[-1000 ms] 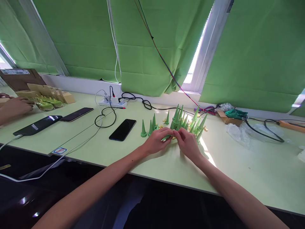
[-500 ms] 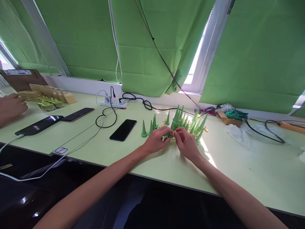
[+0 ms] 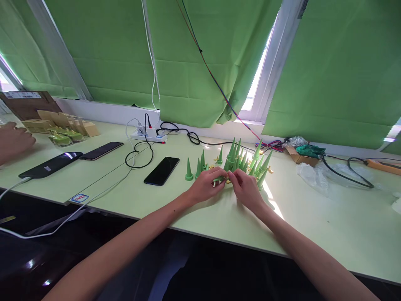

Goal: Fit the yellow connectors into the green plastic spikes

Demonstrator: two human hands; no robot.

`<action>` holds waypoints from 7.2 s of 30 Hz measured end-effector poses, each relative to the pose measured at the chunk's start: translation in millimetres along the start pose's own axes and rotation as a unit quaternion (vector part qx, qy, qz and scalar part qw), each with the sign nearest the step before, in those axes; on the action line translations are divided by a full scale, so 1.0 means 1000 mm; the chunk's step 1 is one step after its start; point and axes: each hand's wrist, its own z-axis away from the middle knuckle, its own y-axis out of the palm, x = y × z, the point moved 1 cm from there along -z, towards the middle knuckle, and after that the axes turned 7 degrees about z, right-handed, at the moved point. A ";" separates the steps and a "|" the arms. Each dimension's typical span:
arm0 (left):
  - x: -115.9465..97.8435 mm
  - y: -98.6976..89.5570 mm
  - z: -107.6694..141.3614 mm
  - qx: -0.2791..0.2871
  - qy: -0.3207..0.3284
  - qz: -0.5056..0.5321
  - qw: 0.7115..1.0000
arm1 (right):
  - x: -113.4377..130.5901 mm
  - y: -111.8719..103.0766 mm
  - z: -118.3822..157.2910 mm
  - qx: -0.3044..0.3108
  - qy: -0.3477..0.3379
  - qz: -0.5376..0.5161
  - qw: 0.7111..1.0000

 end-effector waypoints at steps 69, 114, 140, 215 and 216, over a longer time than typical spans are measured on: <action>0.000 0.000 0.000 -0.005 -0.046 -0.012 0.999 | 0.001 0.004 0.003 0.051 0.007 -0.024 0.998; 0.005 0.000 0.000 0.005 -0.048 -0.018 0.999 | -0.008 0.007 0.002 0.042 0.005 0.016 0.999; 0.005 0.000 -0.001 0.000 -0.053 -0.022 0.998 | 0.000 0.003 0.002 0.037 0.021 -0.018 0.999; 0.006 0.002 0.001 0.014 -0.072 -0.019 0.997 | -0.006 0.006 0.003 0.058 0.015 0.003 0.998; 0.006 0.002 0.001 0.016 -0.072 -0.019 0.997 | -0.006 0.006 0.003 0.057 0.013 0.005 0.998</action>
